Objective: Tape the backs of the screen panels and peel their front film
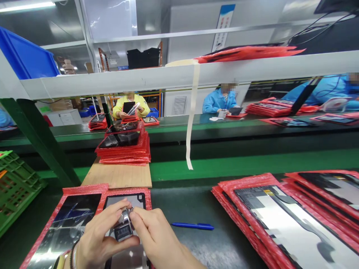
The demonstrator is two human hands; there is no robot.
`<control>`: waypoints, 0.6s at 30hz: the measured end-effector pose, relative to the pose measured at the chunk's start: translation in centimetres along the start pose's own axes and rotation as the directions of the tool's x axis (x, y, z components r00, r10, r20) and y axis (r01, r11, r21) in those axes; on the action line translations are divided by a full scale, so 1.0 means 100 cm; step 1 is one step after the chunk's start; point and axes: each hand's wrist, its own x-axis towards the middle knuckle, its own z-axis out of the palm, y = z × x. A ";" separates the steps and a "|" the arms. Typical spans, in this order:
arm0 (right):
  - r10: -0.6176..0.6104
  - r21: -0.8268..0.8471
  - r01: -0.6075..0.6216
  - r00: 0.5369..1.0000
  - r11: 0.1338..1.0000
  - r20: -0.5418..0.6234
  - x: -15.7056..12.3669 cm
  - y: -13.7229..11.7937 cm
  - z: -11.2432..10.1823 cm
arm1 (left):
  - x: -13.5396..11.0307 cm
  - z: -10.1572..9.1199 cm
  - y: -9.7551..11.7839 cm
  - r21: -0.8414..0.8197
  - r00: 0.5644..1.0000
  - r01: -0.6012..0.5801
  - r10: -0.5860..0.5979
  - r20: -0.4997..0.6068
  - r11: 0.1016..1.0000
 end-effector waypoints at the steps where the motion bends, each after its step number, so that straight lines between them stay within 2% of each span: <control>1: -0.020 -0.027 0.019 1.000 0.999 -0.011 -0.001 0.000 0.001 | 0.000 0.000 0.001 -0.023 0.999 0.030 -0.030 -0.014 0.999; 8: -0.195 -0.165 0.183 0.979 0.969 -0.058 -0.001 0.004 -0.002 | 0.011 -0.007 0.009 -0.109 0.976 0.210 -0.214 -0.035 0.972; 10: -0.315 -0.231 0.292 0.947 0.928 -0.066 0.001 0.007 -0.004 | 0.013 -0.009 0.011 -0.189 0.955 0.294 -0.295 0.023 0.937; 13: -0.483 -0.322 0.433 0.871 0.842 -0.091 0.003 0.012 -0.004 | 0.011 -0.009 0.012 -0.316 0.926 0.376 -0.359 0.114 0.871; 15: -0.521 -0.310 0.465 0.844 0.829 -0.127 0.003 0.013 -0.001 | 0.008 -0.008 0.011 -0.269 0.950 0.310 -0.304 0.063 0.912; 16: -0.509 -0.288 0.455 0.847 0.843 -0.151 0.003 0.012 0.000 | 0.006 -0.007 0.010 -0.210 0.971 0.238 -0.239 0.023 0.948; 18: -0.422 -0.220 0.383 0.891 0.897 -0.167 0.001 0.010 0.003 | 0.004 -0.004 0.008 -0.074 0.997 0.072 -0.074 -0.025 0.995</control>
